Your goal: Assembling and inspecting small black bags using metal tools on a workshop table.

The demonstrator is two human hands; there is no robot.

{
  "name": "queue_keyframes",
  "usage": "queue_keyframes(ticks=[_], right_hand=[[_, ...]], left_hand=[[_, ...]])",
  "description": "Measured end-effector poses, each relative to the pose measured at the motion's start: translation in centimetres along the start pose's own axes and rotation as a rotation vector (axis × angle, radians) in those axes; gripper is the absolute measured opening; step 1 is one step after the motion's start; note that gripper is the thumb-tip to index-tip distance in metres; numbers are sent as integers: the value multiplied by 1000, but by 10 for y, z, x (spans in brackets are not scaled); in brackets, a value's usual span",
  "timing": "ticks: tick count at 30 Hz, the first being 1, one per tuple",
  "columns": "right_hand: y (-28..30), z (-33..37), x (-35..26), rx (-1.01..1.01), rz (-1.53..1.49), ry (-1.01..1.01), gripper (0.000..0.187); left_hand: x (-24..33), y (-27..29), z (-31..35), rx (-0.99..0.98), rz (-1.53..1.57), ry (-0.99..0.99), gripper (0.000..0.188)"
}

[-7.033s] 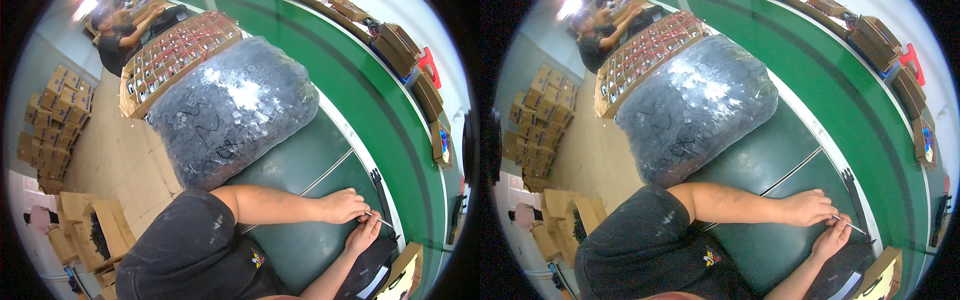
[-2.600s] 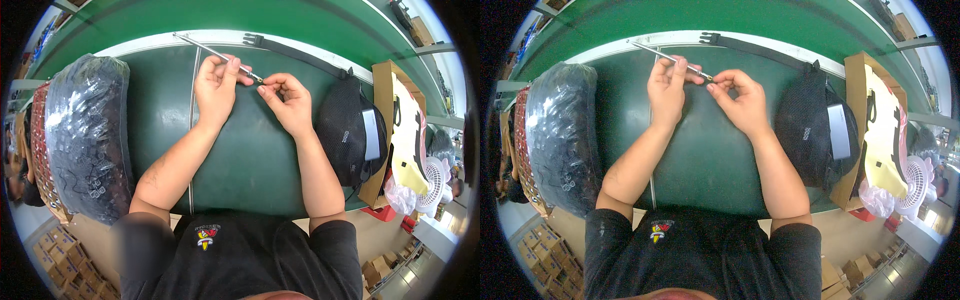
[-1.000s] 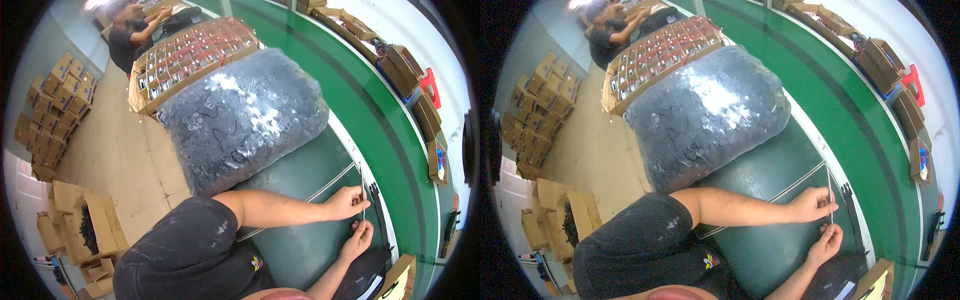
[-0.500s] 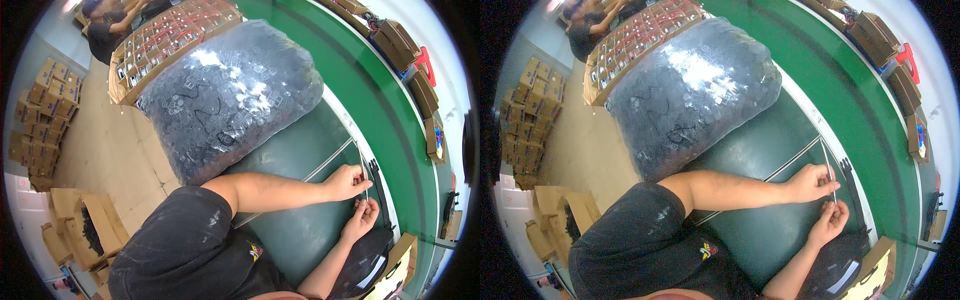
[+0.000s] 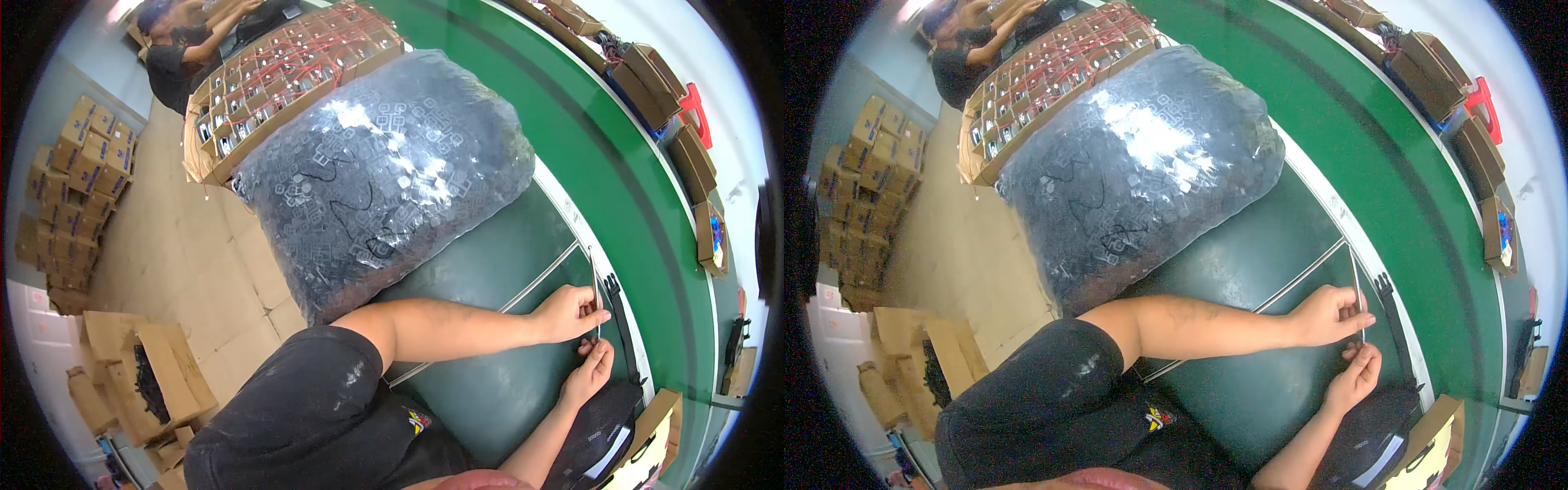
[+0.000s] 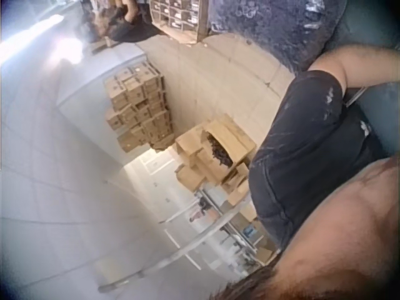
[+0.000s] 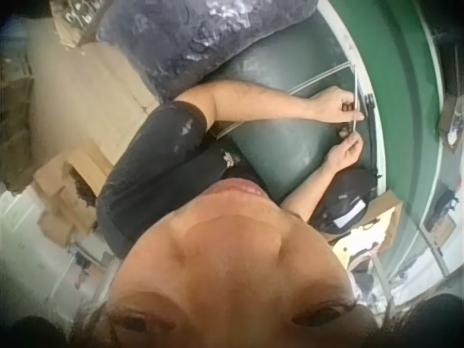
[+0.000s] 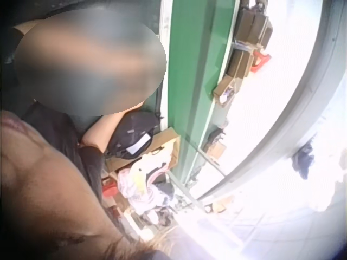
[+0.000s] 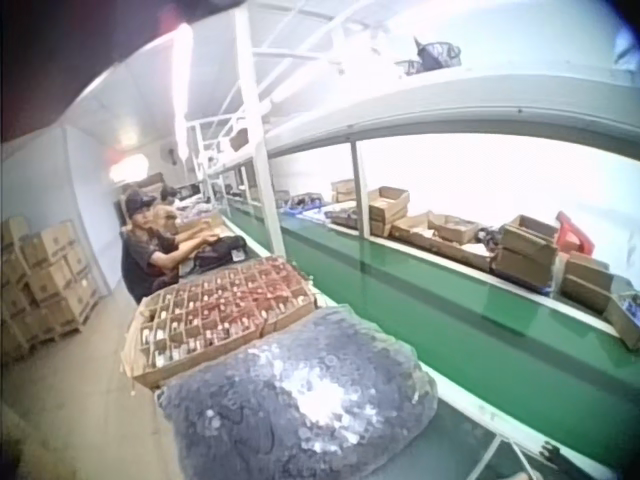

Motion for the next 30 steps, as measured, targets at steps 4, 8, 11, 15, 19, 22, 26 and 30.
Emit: queue_keyframes(ticks=[4,8,11,15,19,22,26,30], right_hand=[[1,1,2,7,44,-55,15],[-1,1,2,-8,-22,-54,14],[0,1,3,-4,7,-72,15],[1,1,0,-21,-20,-34,22],[1,0,-1,-6,-14,-71,25],[-1,1,-3,23,-45,-57,20],[1,2,-2,46,-4,-52,16],[5,1,3,14,15,-36,18]], left_hand=[[1,1,-1,17,-52,-12,23],[1,2,-1,6,-109,-2,24],[6,3,0,39,-73,-49,23],[2,0,1,14,-41,31,21],[5,-1,0,-4,-90,-23,22],[7,1,-1,14,-71,-55,24],[7,1,-2,-1,-82,-35,25],[6,0,0,-13,-75,-10,25]])
Point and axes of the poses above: each hand's wrist, its own z-axis away from the middle knuckle, its own y-axis out of the back of the hand, x = y × z, the point moved 6 cm from there along -z, towards the middle knuckle, and after that the axes turned 4 degrees about x, right-handed, at the moved point
